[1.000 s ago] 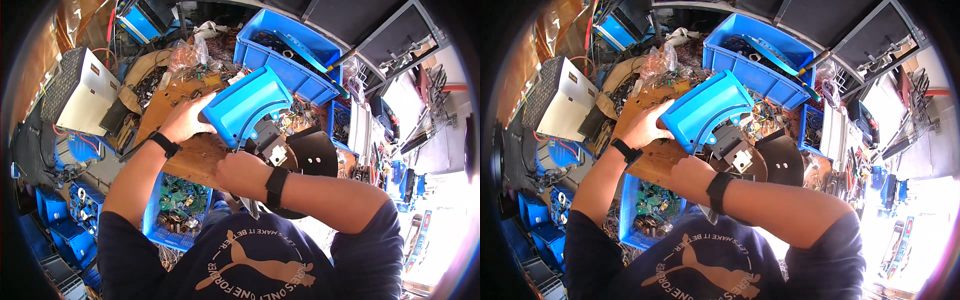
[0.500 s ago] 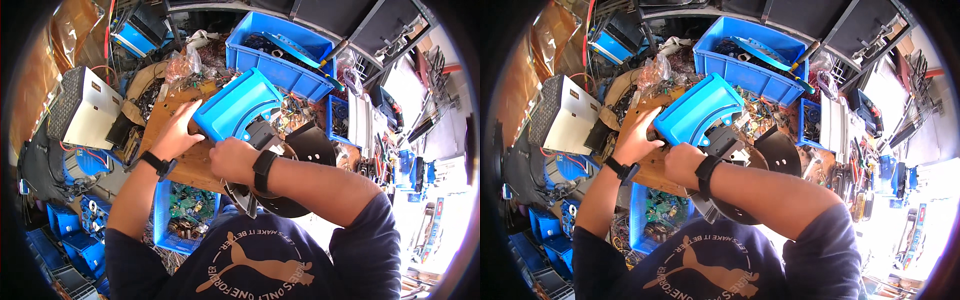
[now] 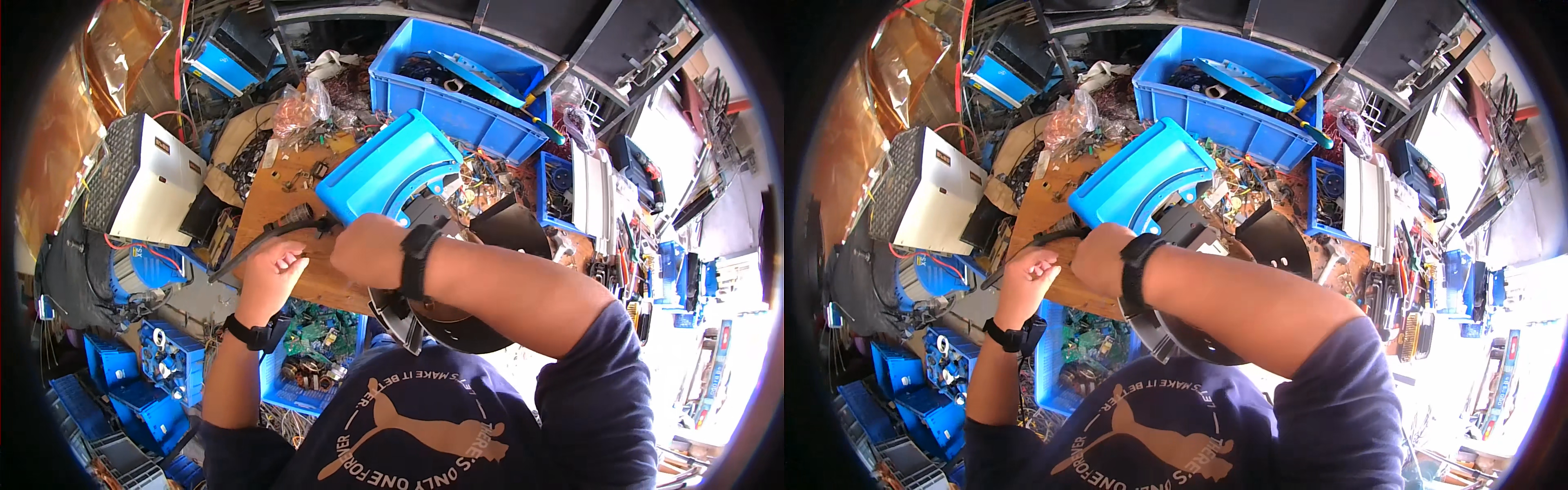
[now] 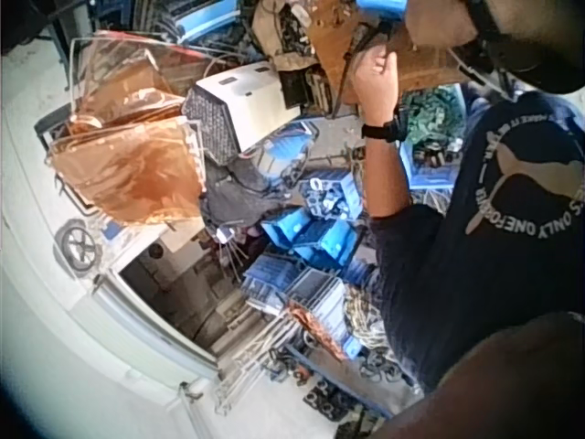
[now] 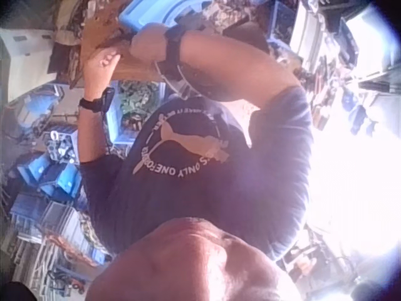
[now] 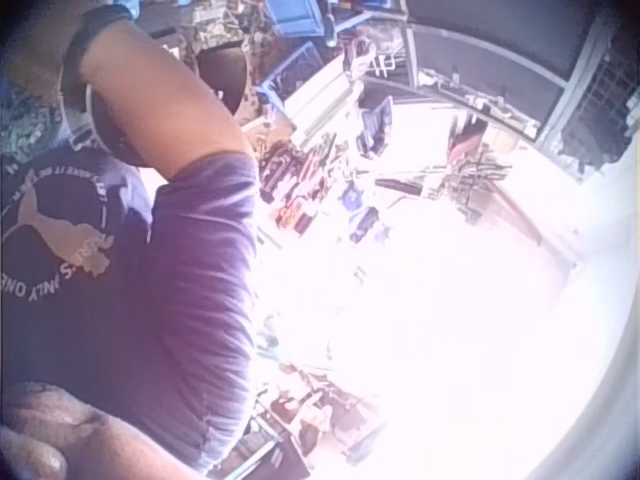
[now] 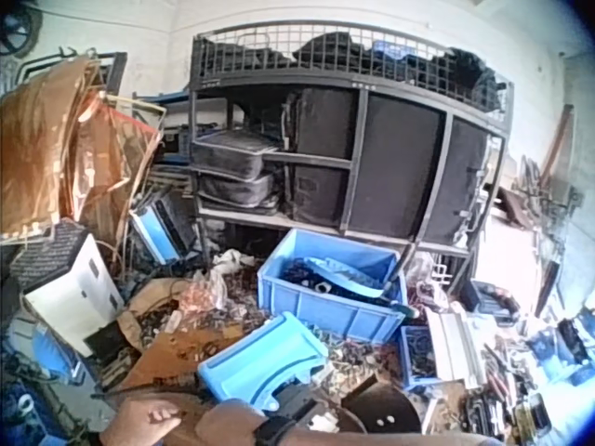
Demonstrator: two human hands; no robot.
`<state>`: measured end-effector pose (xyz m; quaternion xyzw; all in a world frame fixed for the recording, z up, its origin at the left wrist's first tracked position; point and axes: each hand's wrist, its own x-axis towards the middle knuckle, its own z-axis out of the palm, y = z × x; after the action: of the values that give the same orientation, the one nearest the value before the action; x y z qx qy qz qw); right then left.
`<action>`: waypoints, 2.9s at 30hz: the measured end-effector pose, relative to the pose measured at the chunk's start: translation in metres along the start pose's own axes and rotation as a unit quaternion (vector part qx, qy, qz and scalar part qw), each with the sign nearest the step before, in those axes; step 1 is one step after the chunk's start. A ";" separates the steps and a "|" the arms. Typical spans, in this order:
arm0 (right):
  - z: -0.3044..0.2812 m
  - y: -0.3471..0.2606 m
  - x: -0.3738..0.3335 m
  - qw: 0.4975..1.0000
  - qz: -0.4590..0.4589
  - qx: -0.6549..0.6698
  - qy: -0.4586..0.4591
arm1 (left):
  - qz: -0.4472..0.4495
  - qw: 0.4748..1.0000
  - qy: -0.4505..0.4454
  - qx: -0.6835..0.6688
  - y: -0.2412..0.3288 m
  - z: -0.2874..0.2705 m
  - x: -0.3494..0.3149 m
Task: The person assembles a blue plastic housing unit on a workbench. They attach a black circular component to the blue housing, then use a screwdriver to secure a metal plate to the assembly. The person manipulates wires and internal components within the housing throughout the process.
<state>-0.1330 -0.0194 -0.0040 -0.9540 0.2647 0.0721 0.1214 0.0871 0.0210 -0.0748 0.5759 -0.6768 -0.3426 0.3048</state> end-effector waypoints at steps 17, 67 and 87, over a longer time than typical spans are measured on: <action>0.015 0.050 -0.053 0.592 0.257 0.726 0.238 | 0.122 0.992 -0.009 -0.030 0.093 0.057 0.052; 0.048 0.115 -0.064 0.784 0.297 0.512 0.186 | 0.113 0.975 -0.103 0.159 0.092 0.076 0.067; 0.063 0.105 -0.088 0.713 0.303 0.612 0.161 | 0.195 0.949 -0.158 0.189 0.083 0.065 0.083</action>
<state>-0.2671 -0.0467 -0.0670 -0.5371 0.5409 -0.2272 0.6061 -0.0255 -0.0455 -0.0433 0.4180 -0.8679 -0.2286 0.1405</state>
